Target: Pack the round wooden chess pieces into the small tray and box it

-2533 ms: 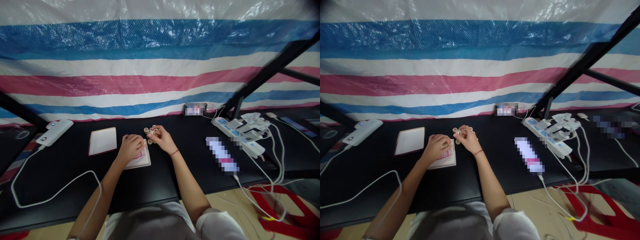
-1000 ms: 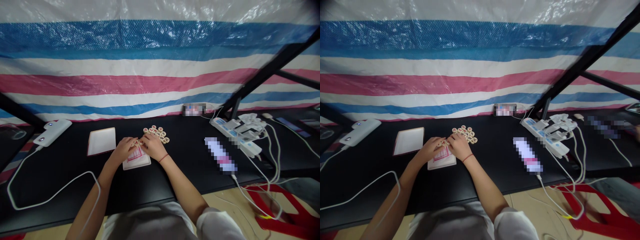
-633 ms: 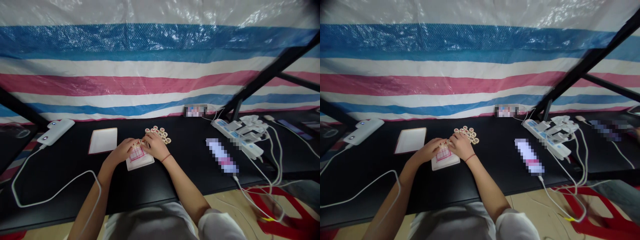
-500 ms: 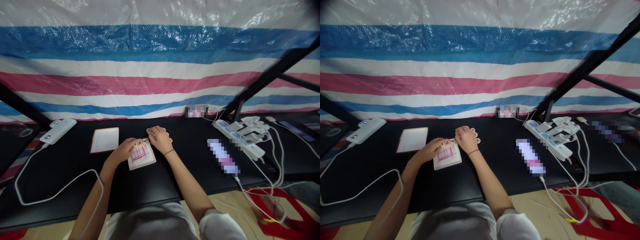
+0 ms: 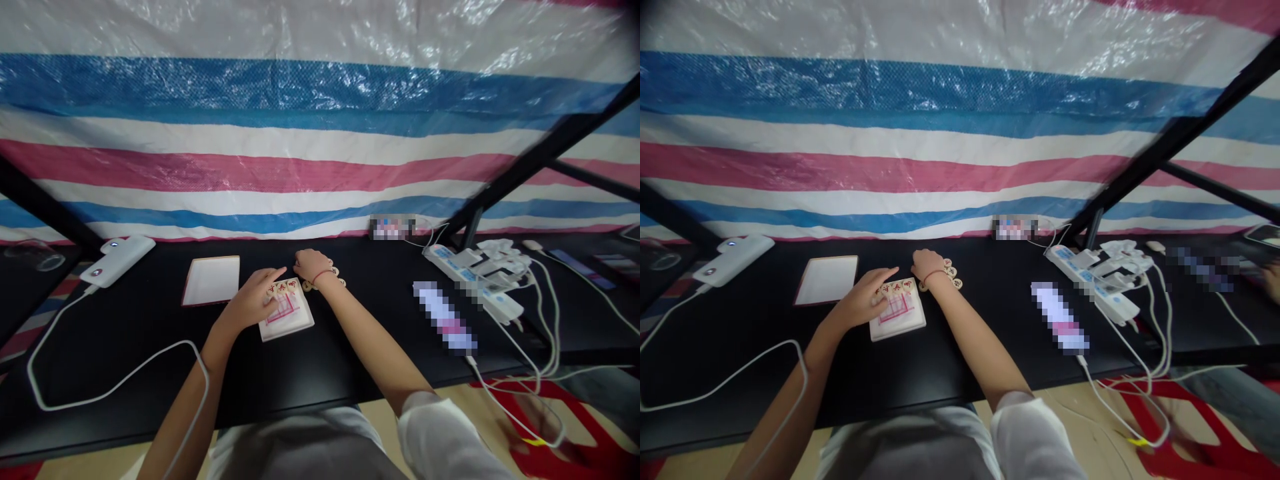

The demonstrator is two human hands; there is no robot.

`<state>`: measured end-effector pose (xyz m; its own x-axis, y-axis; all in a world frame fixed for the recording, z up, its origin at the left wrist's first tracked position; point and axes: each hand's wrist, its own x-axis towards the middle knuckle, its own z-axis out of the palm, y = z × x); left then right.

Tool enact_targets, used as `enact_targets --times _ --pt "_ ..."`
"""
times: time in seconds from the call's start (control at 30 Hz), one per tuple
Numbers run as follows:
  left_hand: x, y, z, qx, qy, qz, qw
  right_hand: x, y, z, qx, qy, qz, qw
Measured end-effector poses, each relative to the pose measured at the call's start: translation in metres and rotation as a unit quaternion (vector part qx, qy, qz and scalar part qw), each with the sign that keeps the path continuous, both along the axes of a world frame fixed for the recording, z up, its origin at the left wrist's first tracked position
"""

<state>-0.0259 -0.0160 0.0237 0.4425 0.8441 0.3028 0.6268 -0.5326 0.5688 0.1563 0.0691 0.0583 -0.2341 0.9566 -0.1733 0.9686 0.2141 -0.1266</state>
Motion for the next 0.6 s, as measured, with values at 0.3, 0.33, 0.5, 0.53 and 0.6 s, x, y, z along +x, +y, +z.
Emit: enact_targets --times 0.3,0.33,0.5,0.53,0.6 --pt "-0.005 -0.002 -0.008 0.078 -0.109 0.102 0.986 -0.01 -0.049 0.0 0.07 0.42 0.072 0.902" --pt "-0.006 -0.004 -0.009 0.08 -0.107 0.102 0.986 -0.013 -0.055 -0.003 0.051 0.449 0.068 0.889" --pt "-0.007 -0.013 -0.008 0.069 -0.09 0.132 0.985 -0.02 -0.063 -0.026 -0.012 0.541 0.041 0.84" --pt "-0.008 -0.014 -0.007 0.067 -0.088 0.14 0.984 -0.018 -0.062 -0.029 -0.009 0.55 0.034 0.835" --pt "-0.01 -0.018 -0.005 0.06 -0.094 0.153 0.982 -0.013 -0.06 -0.032 0.009 0.56 0.013 0.828"
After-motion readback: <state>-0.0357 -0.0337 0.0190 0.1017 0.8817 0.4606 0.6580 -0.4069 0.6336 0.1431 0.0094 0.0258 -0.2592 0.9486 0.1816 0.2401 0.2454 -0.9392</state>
